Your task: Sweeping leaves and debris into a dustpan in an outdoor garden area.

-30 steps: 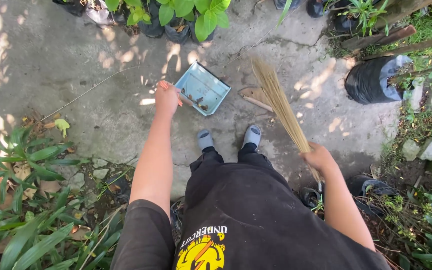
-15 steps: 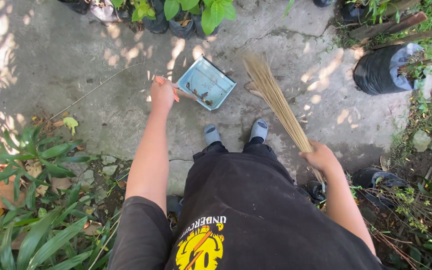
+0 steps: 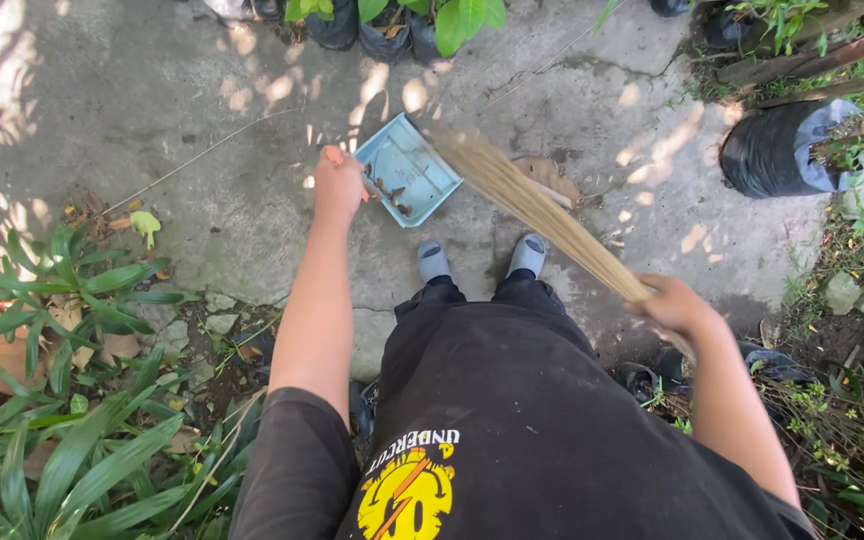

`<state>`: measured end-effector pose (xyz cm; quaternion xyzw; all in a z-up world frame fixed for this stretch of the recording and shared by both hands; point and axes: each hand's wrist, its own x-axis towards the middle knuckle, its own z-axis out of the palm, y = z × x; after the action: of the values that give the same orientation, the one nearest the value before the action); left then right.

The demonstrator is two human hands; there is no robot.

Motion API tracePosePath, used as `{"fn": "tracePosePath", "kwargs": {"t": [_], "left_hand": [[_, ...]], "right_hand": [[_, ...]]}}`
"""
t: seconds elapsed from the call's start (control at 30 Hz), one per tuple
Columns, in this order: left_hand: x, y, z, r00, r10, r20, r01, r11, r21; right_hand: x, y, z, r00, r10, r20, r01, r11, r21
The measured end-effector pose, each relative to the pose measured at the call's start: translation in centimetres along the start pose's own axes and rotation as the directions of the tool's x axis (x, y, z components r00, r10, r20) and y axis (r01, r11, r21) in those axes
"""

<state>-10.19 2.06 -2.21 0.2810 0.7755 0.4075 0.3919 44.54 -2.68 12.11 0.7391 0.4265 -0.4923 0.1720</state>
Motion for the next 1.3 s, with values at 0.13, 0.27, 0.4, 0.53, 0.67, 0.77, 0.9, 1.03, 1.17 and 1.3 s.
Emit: {"fn": "tracePosePath", "kwargs": {"t": [0.13,0.27,0.4,0.53,0.67,0.77,0.9,1.03,1.17,1.3], "left_hand": [[0.6,0.3,1.0,0.999,0.042,-0.031,-0.038,0.992,0.121],[-1.3,3.6,1.8,0.999,0.03,0.011,-0.032,0.988,0.153],[-1.3,4.2,2.2,0.996,-0.049,0.072,0.034,0.98,0.195],[-0.5,2.6,2.4,0.995,0.037,0.095,-0.064,0.951,0.302],[-1.5,5.2,-0.5,0.983,-0.021,0.182,-0.032,0.959,0.282],[-2.7,7.5,-2.1,0.966,-0.091,0.241,0.044,0.98,0.195],[-1.5,3.4,-2.1,0.97,-0.002,0.242,-0.049,0.978,0.205],[-1.8,3.0,-1.2,0.971,0.083,0.223,-0.135,0.965,0.227],[-0.9,2.7,-2.4,0.982,0.028,0.189,-0.06,0.985,0.164],[2.3,-1.0,-2.4,0.991,0.029,0.129,-0.042,0.995,0.092]], "right_hand": [[0.4,5.2,-0.9,0.998,-0.025,-0.055,0.027,0.999,0.046],[1.9,4.3,2.1,0.994,0.046,-0.103,-0.04,0.997,0.061],[4.3,4.4,5.6,0.995,-0.054,-0.078,0.047,0.996,-0.078],[-2.0,5.6,5.0,0.999,0.007,0.045,-0.011,0.996,0.088],[-5.0,6.9,4.0,0.998,0.06,-0.016,-0.057,0.985,0.165],[-3.3,7.6,4.3,0.995,0.073,-0.074,-0.06,0.986,0.156],[0.9,6.3,6.5,0.993,0.065,-0.103,-0.055,0.994,0.094],[0.6,6.4,6.5,0.995,-0.023,-0.095,0.009,0.988,-0.151],[-2.7,5.1,4.3,0.989,-0.026,-0.143,0.009,0.993,-0.115],[-2.1,2.3,4.0,0.971,0.05,-0.232,-0.077,0.991,-0.109]]}}
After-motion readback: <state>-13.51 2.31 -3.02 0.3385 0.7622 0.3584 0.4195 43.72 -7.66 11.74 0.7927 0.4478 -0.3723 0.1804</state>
